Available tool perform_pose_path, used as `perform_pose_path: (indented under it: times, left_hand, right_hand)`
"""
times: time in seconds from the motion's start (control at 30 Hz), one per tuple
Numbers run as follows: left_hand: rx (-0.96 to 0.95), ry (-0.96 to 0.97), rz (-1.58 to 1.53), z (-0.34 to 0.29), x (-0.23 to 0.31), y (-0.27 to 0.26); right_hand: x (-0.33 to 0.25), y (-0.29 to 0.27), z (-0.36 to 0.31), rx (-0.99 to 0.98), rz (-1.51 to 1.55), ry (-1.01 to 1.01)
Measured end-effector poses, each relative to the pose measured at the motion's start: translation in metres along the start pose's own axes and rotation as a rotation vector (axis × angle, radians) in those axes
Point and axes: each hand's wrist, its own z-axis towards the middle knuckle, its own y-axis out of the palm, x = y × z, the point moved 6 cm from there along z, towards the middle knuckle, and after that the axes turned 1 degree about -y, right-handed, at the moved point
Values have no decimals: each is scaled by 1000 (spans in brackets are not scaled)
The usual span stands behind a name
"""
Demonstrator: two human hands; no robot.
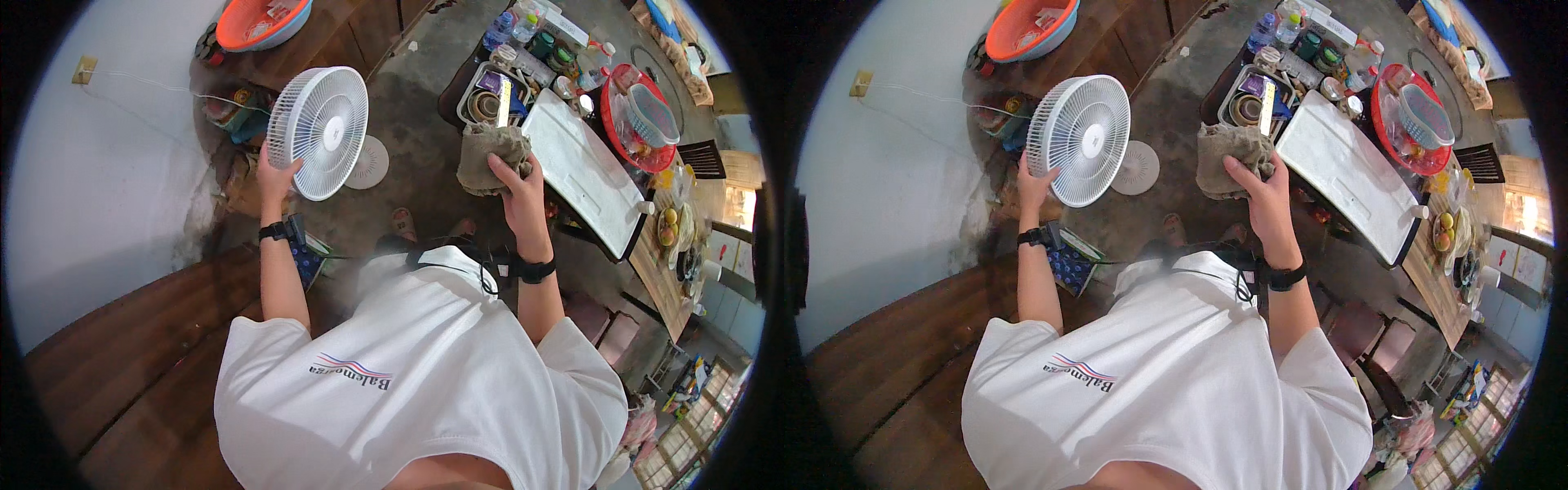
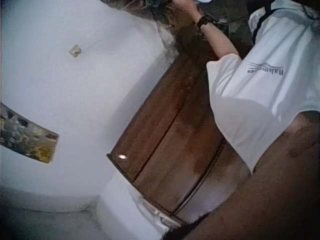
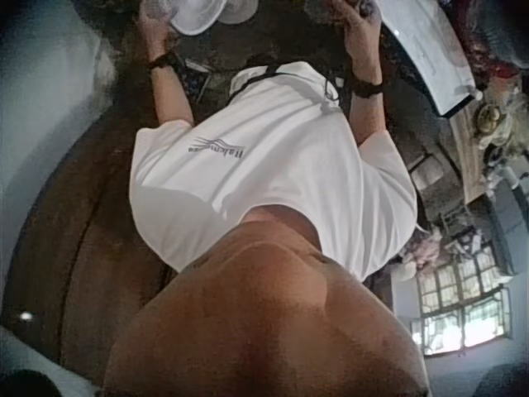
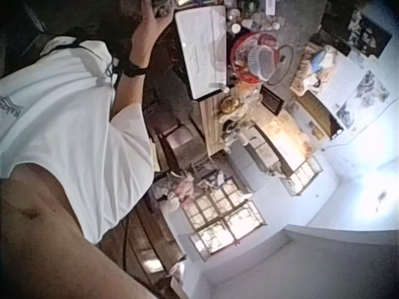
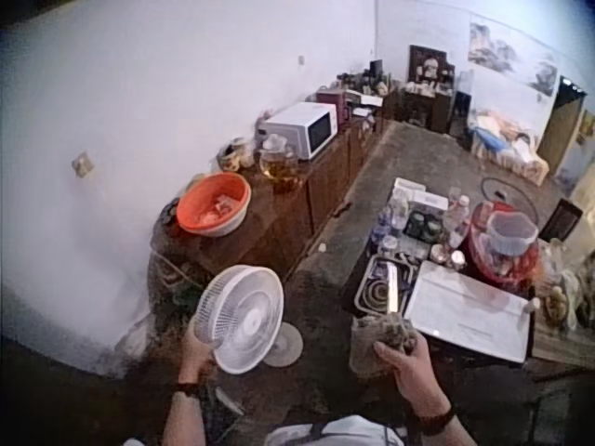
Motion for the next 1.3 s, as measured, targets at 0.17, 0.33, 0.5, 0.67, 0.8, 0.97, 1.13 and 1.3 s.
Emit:
perform_pose_path:
  times: [0.17, 0.33, 0.5, 0.67, 0.8, 0.97, 1.13, 1.3]
  left_hand:
    - [-113, -24, -113, 6, -6, -8]
    - [-118, 23, -83, 4, 9, -12]
    - [-40, 29, -32, 16, -44, -30]
    - [-68, -57, -105, 16, -32, -26]
    - [-64, -45, -109, 11, -23, -27]
    - [-91, -46, -61, 15, -15, -28]
    - [-96, -20, -52, 18, -23, -27]
    - [-107, -6, 76, 21, -24, -28]
  right_hand:
    - [-5, 2, 4, 0, 8, 6]
    - [-3, -10, 15, -1, -2, 11]
    - [0, -14, 26, -15, -15, 30]
    - [1, -12, 29, 2, -61, 46]
    - [2, -3, 30, -20, -9, 29]
    - [4, 1, 34, -16, -26, 24]
    - [6, 10, 33, -6, -39, 13]
    - [6, 26, 31, -4, -81, 24]
